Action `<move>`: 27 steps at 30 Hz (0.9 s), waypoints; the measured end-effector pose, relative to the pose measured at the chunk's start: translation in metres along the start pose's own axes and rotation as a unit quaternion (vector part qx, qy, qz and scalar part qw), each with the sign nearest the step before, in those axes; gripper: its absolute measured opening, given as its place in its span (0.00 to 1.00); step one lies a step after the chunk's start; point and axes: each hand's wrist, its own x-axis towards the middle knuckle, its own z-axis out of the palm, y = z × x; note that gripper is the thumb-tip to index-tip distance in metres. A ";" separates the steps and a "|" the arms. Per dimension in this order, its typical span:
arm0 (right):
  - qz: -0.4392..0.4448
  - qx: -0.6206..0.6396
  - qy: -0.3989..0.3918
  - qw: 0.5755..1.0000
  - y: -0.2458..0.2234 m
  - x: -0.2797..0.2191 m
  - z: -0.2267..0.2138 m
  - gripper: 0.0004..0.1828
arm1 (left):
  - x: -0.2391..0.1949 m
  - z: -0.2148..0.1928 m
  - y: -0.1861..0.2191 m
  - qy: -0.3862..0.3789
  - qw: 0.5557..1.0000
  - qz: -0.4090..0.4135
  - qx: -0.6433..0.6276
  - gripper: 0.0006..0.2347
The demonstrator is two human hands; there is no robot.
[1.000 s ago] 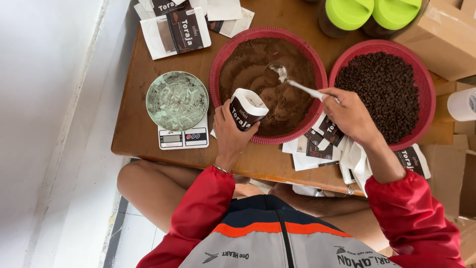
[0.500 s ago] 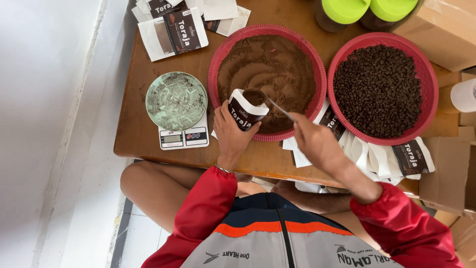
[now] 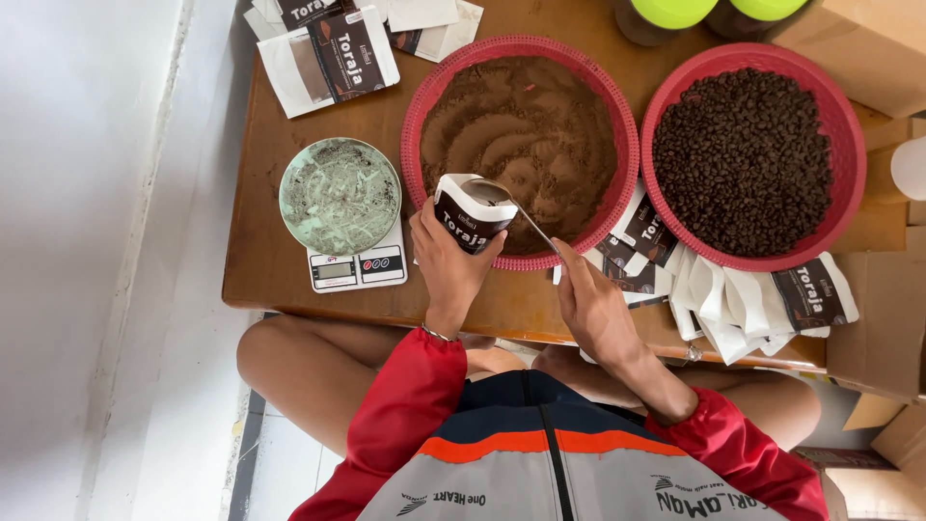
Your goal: Filling a small coffee bag with ground coffee using a spoon while sitting at a low table.
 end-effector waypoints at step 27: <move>0.126 0.173 0.066 0.975 0.079 0.001 -0.005 0.18 | -0.043 0.026 -0.108 0.030 0.964 0.146 -0.222 0.53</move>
